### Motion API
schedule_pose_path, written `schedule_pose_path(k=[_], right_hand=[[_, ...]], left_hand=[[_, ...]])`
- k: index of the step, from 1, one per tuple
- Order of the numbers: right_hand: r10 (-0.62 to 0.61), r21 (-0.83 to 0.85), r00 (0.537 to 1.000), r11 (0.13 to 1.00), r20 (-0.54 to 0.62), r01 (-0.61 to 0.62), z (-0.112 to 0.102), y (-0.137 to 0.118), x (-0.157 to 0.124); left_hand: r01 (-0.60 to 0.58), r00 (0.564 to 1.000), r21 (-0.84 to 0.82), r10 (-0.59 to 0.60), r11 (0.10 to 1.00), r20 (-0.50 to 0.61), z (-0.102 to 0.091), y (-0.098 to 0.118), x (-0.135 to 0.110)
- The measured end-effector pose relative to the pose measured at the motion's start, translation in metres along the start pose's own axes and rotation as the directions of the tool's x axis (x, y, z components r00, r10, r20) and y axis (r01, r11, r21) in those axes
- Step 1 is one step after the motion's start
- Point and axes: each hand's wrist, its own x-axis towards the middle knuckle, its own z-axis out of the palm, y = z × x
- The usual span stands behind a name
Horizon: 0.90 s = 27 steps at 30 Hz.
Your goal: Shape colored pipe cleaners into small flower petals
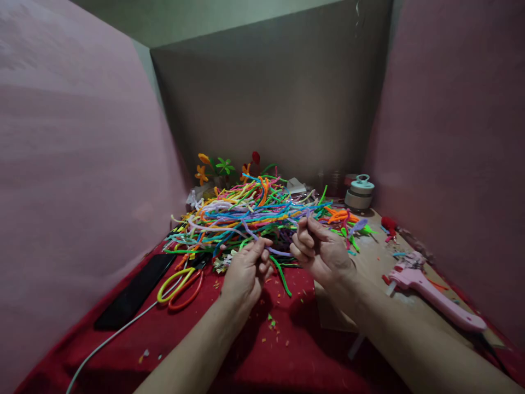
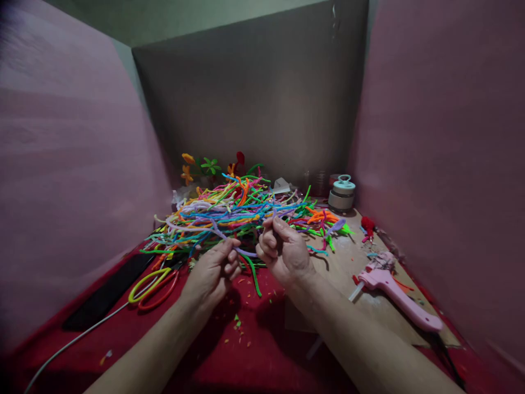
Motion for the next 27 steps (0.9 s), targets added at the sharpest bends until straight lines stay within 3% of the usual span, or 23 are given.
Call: schedule_pose_path(k=[5,13,19,23,27], right_hand=[[0.004,0.002,0.997,1.0,-0.072,-0.004,-0.014,0.008,0.011],[0.056,-0.016,0.995,0.998,-0.082,-0.057,-0.011,0.011,0.007],[0.036,-0.057,0.999,0.998,0.033,-0.034,-0.009,0.017,0.006],[0.038,-0.121,0.997,0.992,0.071,-0.029,-0.01,0.02,0.006],[0.064,-0.174,0.99,0.984,0.127,-0.041,-0.013,0.024,0.005]], left_hand=[[-0.233,0.964,0.068,0.24,0.97,-0.115,-0.01,0.022,0.013],[-0.302,0.953,-0.009,0.301,0.953,-0.015,0.001,0.035,0.02],[-0.15,0.979,-0.151,0.168,0.977,0.112,0.013,0.041,0.03],[-0.159,0.975,0.03,0.152,0.987,0.164,0.02,0.032,0.025],[-0.068,0.975,0.154,0.033,0.986,0.219,0.022,0.02,0.016]])
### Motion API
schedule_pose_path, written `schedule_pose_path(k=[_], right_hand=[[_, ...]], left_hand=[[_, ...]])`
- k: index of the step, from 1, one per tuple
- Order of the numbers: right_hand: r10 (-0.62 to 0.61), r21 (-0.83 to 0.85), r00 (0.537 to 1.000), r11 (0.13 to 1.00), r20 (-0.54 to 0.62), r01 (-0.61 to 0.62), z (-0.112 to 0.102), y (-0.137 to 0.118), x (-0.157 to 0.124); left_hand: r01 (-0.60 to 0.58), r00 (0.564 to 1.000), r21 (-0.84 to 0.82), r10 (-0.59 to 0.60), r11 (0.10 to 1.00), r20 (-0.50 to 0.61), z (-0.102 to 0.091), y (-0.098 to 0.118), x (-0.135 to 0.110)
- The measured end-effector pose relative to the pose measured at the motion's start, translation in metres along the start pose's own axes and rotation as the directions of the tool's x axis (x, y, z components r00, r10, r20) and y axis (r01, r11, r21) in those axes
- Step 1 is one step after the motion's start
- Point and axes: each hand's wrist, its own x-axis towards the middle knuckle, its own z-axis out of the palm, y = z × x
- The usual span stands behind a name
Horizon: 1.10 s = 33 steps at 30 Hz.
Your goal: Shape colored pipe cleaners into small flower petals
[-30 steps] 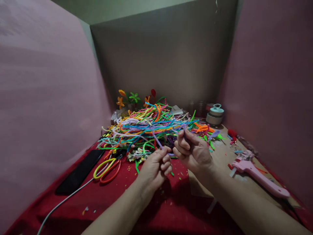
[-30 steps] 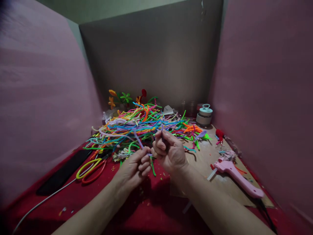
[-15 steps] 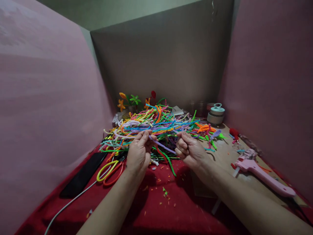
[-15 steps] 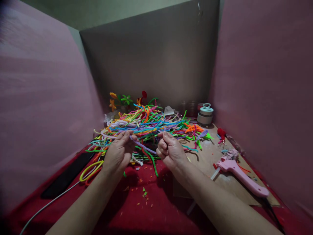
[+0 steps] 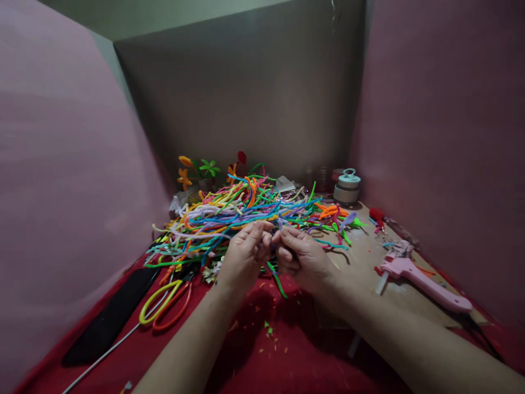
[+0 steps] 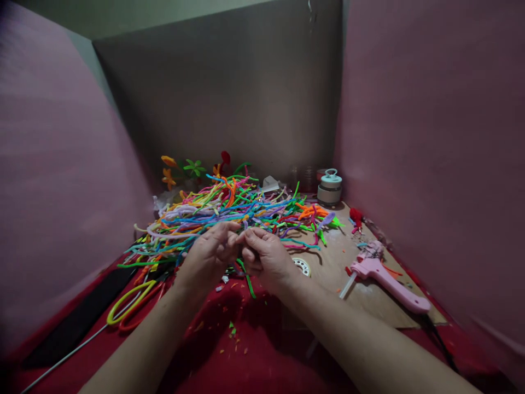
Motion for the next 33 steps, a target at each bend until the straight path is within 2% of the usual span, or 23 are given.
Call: schedule_pose_path(k=[4,9,12,15,19,23,26,30,31,33], right_hand=[[0.061,-0.021,0.998,0.998,0.026,-0.06,0.0,0.003,-0.002],[0.127,-0.068,0.991,0.99,0.03,-0.125,0.001,0.006,-0.003],[0.04,-0.158,0.999,0.987,-0.013,-0.042,0.0,0.008,-0.001],[-0.071,-0.34,0.994,0.94,-0.079,0.04,-0.002,0.012,0.001],[-0.092,-0.438,0.98,0.899,-0.176,0.006,-0.004,0.017,0.004],[-0.058,-0.472,0.96,0.878,-0.274,-0.081,-0.004,0.019,0.004],[-0.027,-0.602,0.973,0.79,-0.228,-0.119,-0.001,0.017,0.001],[0.052,-0.751,0.986,0.643,-0.157,-0.153,0.007,0.011,-0.005],[0.066,-0.753,0.988,0.64,-0.142,-0.151,0.008,0.01,-0.006],[0.109,-0.704,0.988,0.693,-0.112,-0.156,0.01,0.01,-0.007]], left_hand=[[0.071,0.993,0.075,-0.077,0.995,0.088,-0.002,-0.003,-0.005],[0.103,0.991,0.138,-0.113,0.985,0.067,-0.006,-0.005,-0.006],[0.061,0.998,0.036,-0.06,0.997,-0.031,-0.008,-0.006,-0.002],[-0.085,0.988,-0.143,0.065,0.986,-0.138,-0.012,-0.005,0.006],[-0.172,0.973,-0.238,0.127,0.956,-0.192,-0.018,-0.006,0.016],[-0.145,0.967,-0.279,0.077,0.949,-0.242,-0.019,-0.012,0.019],[-0.105,0.978,-0.322,0.04,0.941,-0.204,-0.019,-0.015,0.017],[-0.105,0.992,-0.347,0.075,0.932,-0.097,-0.019,-0.014,0.014],[-0.115,0.992,-0.34,0.087,0.933,-0.096,-0.019,-0.013,0.013],[-0.14,0.987,-0.312,0.109,0.94,-0.116,-0.017,-0.011,0.011]])
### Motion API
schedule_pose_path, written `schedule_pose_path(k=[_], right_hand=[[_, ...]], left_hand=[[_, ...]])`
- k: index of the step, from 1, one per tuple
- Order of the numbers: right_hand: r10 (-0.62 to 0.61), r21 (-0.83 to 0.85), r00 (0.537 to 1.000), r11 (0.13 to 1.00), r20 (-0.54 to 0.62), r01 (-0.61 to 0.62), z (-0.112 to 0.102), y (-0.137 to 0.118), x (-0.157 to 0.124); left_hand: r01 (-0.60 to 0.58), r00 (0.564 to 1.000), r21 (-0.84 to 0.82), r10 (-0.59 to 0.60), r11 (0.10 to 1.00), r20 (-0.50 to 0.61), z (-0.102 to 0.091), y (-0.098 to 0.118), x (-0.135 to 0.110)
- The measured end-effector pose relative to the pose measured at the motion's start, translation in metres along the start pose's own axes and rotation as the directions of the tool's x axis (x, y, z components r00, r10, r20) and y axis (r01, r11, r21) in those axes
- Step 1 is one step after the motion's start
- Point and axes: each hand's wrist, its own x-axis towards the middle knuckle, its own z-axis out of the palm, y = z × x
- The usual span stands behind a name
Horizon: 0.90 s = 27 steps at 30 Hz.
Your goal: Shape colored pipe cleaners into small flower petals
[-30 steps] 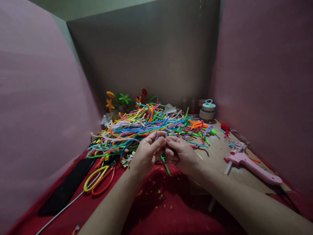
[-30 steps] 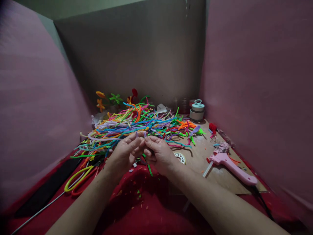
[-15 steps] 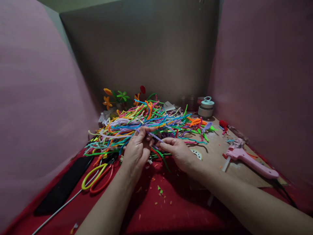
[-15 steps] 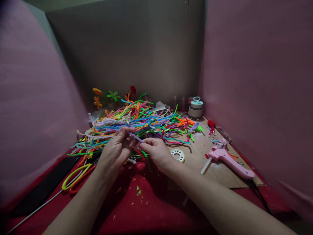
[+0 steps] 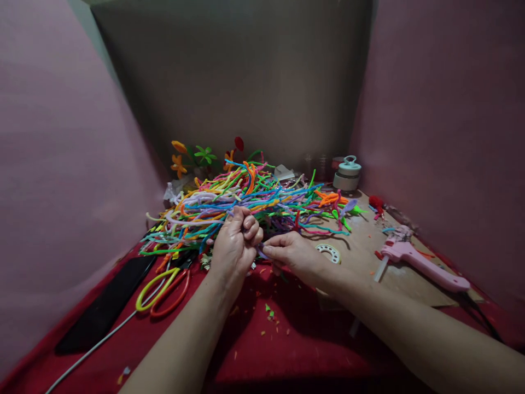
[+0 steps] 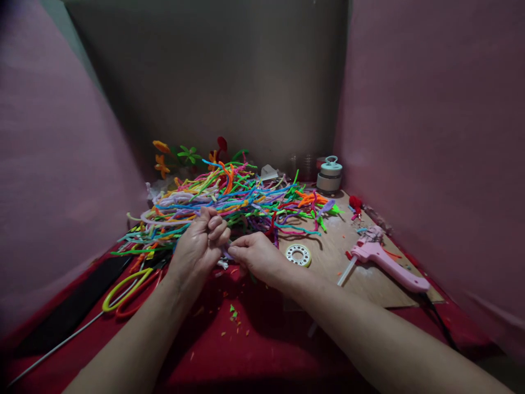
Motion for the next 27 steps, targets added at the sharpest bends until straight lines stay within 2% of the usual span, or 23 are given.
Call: schedule_pose_path(k=[2,4,6,8,11,13,18,22,27], right_hand=[[0.052,0.154,0.994,0.986,0.092,-0.066,0.0,0.001,0.0],[0.111,0.323,0.97,0.929,0.215,-0.178,-0.001,0.003,0.001],[0.14,0.461,0.927,0.835,0.348,-0.299,-0.002,0.005,0.001],[0.152,0.563,0.888,0.724,0.434,-0.399,-0.004,0.007,0.001],[0.204,0.651,0.867,0.588,0.454,-0.48,-0.005,0.008,0.002],[0.231,0.681,0.875,0.555,0.426,-0.478,-0.005,0.007,0.002],[0.171,0.695,0.918,0.607,0.357,-0.384,-0.002,0.006,0.001],[0.174,0.657,0.935,0.671,0.309,-0.342,0.0,0.006,0.001],[0.182,0.6,0.964,0.756,0.191,-0.262,0.005,0.004,0.0]], left_hand=[[-0.018,1.0,0.023,0.018,1.0,-0.003,0.003,0.002,-0.002],[-0.02,1.0,0.034,0.02,0.999,0.007,0.005,0.004,-0.003],[-0.01,1.0,0.033,0.009,0.999,0.019,0.007,0.005,-0.005],[0.003,1.0,0.023,-0.003,1.0,0.029,0.009,0.006,-0.006],[0.011,0.999,0.006,-0.012,1.0,0.045,0.01,0.007,-0.008],[0.018,0.998,0.003,-0.018,1.0,0.059,0.01,0.008,-0.008],[-0.002,0.998,0.007,0.001,1.0,0.056,0.012,0.009,-0.008],[-0.001,0.999,0.013,0.001,1.0,0.04,0.012,0.009,-0.009],[-0.007,0.999,0.013,0.007,1.0,0.042,0.012,0.01,-0.01]])
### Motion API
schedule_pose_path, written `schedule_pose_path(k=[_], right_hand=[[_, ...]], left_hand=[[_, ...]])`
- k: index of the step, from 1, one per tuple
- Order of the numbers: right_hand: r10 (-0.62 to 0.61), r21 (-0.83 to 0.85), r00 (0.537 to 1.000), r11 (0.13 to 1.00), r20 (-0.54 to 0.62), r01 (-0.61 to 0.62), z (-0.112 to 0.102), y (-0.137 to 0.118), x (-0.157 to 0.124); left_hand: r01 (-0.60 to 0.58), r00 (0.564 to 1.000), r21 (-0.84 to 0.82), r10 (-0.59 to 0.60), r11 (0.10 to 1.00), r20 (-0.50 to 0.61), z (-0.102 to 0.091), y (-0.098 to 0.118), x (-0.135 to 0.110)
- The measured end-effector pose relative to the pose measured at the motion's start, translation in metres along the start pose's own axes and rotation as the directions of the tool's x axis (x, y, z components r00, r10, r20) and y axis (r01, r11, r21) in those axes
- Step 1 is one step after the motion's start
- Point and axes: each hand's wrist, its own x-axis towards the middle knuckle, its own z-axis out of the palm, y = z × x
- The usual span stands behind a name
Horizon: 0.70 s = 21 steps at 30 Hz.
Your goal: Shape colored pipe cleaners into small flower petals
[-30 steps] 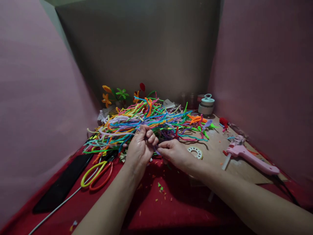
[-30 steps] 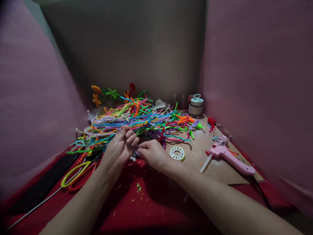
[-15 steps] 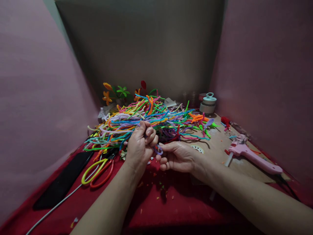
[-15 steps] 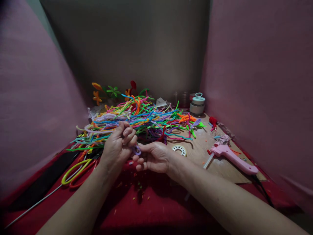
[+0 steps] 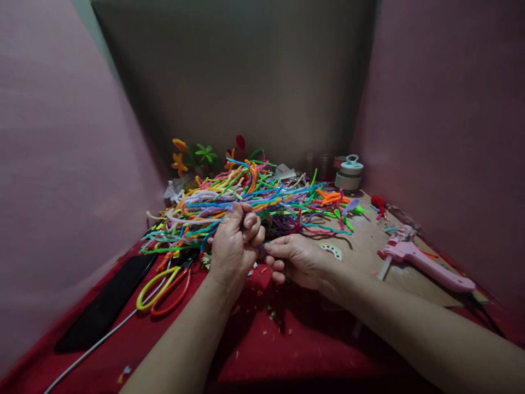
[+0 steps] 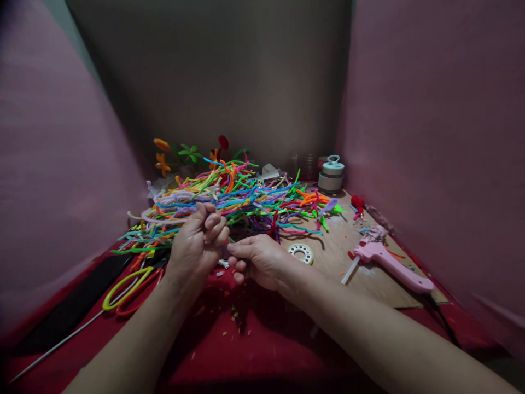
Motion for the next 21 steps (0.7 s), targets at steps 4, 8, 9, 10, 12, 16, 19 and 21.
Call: schedule_pose_path(k=[4,8,9,10,12,16,19,21], right_hand=[[-0.002,-0.095,0.999,0.996,-0.036,-0.002,0.002,0.0,-0.002],[-0.051,-0.149,0.997,0.988,-0.049,0.043,0.001,0.0,-0.002],[-0.074,-0.159,0.996,0.985,-0.053,0.065,0.0,0.0,-0.002],[-0.097,-0.166,0.994,0.982,-0.057,0.087,0.0,-0.001,-0.001],[-0.132,-0.168,0.989,0.979,-0.069,0.118,-0.001,-0.002,-0.001],[-0.144,-0.159,0.984,0.979,-0.105,0.127,-0.003,-0.005,-0.001],[-0.185,-0.166,0.973,0.973,-0.136,0.162,-0.005,-0.006,0.0],[-0.24,-0.177,0.961,0.961,-0.136,0.214,-0.006,-0.006,0.001]], left_hand=[[-0.007,1.0,0.007,0.007,1.0,0.01,0.001,0.001,-0.001],[-0.063,0.997,0.046,0.061,0.997,0.037,0.0,0.001,0.001],[-0.083,0.996,0.059,0.081,0.995,0.025,0.0,0.001,0.002],[-0.101,0.995,0.072,0.1,0.992,0.009,0.0,0.002,0.003],[-0.115,0.993,0.099,0.117,0.988,-0.011,-0.002,0.003,0.006],[-0.071,0.996,0.147,0.063,0.987,0.057,-0.003,0.004,0.007],[0.0,0.998,0.215,-0.015,0.977,0.066,-0.003,-0.001,0.004],[0.045,0.998,0.299,-0.059,0.953,0.038,-0.004,-0.006,0.003]])
